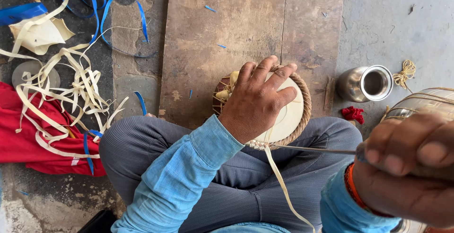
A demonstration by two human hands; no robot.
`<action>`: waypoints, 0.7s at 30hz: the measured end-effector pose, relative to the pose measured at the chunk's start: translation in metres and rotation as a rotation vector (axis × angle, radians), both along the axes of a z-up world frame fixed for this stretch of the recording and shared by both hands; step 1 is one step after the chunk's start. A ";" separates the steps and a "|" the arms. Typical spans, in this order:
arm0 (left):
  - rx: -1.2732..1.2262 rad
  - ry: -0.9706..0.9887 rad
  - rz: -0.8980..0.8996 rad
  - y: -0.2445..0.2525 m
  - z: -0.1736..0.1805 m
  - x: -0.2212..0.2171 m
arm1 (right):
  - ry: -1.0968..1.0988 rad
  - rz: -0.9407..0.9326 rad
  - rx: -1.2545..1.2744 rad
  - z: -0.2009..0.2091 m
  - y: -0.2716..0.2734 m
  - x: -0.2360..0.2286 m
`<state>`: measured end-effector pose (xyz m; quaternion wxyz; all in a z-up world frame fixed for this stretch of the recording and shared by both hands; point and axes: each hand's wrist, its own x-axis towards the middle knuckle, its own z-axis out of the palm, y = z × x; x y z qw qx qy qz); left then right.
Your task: The person sits cross-legged on the floor and weaves a white strap around the rim of a small drum using a metal tool. They repeatedly pass the strap through the existing weave and pull it tight to secure the drumhead. The person works on a single drum throughout the clip.
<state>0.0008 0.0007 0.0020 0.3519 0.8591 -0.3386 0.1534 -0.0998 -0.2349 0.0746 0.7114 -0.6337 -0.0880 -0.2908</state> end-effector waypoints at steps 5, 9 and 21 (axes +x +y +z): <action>0.070 -0.014 0.003 0.002 0.001 -0.001 | 0.052 0.130 0.004 0.008 0.027 0.005; 0.056 -0.030 0.010 0.001 0.006 0.002 | 0.221 0.126 -0.492 0.067 -0.003 0.007; -0.003 0.048 0.078 0.020 -0.009 -0.001 | 0.983 0.863 -1.736 0.113 -0.086 0.054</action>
